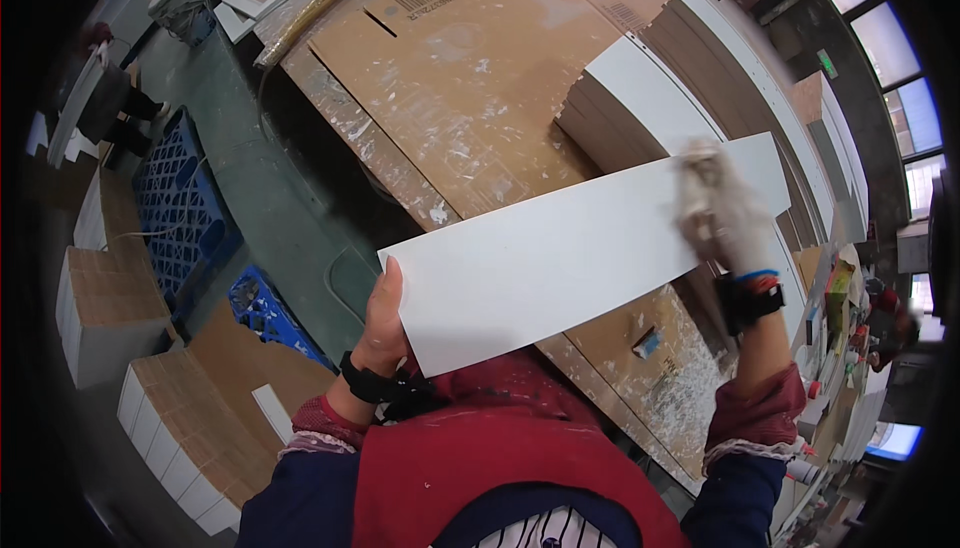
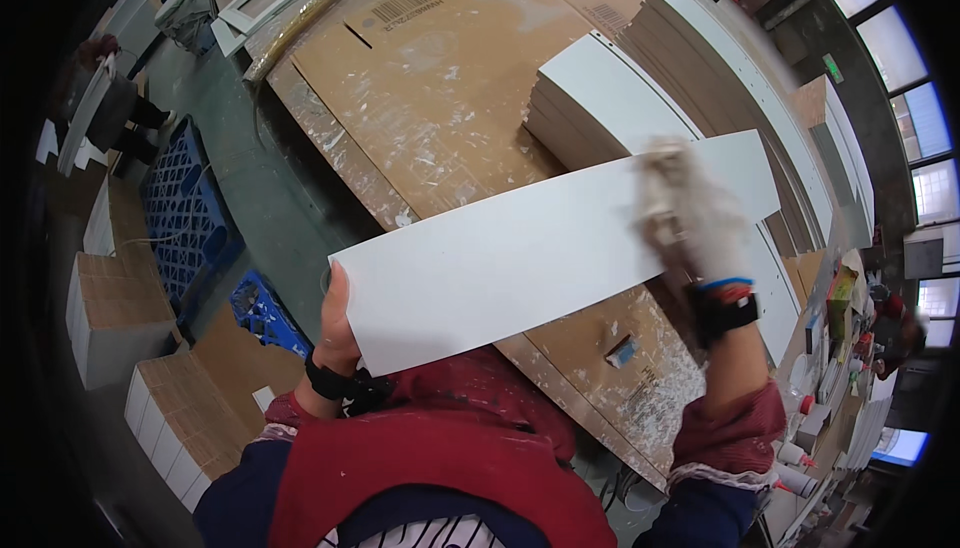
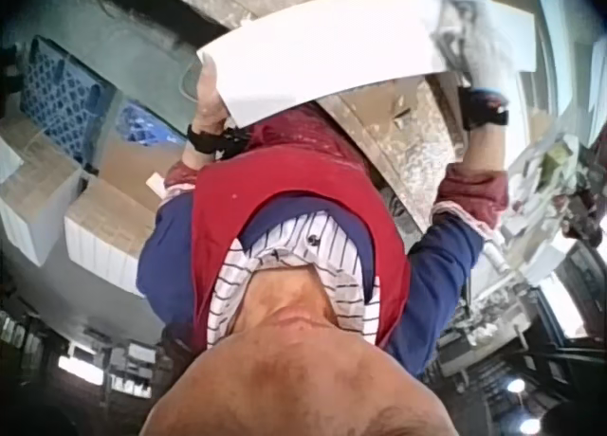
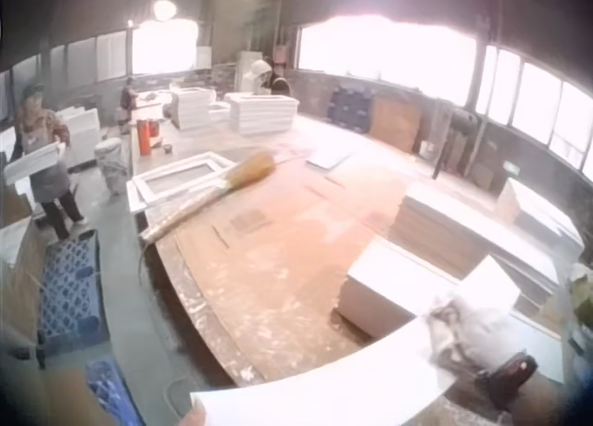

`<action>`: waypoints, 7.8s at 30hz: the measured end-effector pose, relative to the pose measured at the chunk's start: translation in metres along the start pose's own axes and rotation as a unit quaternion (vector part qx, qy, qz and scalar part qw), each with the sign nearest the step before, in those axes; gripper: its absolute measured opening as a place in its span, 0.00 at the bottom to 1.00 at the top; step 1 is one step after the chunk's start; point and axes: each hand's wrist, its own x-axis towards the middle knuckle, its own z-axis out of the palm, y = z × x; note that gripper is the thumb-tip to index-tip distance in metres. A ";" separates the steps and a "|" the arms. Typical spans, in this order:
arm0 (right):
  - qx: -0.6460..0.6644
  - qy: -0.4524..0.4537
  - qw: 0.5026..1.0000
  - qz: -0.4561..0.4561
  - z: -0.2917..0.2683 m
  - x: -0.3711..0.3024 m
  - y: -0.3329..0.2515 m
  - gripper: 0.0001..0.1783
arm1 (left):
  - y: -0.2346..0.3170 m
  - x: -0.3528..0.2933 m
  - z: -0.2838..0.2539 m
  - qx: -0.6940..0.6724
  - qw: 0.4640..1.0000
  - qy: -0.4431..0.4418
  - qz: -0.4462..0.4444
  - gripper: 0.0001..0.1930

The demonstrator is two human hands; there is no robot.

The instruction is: The person wipes the surface of white rectangular panels with a cloth, then uses a small tool to scrape the edges and corners. They handle the panels one at a time, flipping them over to clean both sides before placing them back on the workbench.

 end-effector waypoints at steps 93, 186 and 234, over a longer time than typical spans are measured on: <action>0.384 0.435 0.636 0.509 0.198 -0.323 0.387 0.07 | -0.028 -0.015 -0.002 0.036 0.983 0.168 -0.059 0.30; 0.135 0.117 0.983 -0.033 0.008 -0.096 0.049 0.04 | 0.024 -0.025 -0.016 0.089 0.984 0.135 -0.078 0.34; 0.178 -0.115 0.914 -0.347 0.030 -0.127 -0.165 0.11 | -0.034 0.014 0.038 -0.253 0.955 0.005 -0.153 0.47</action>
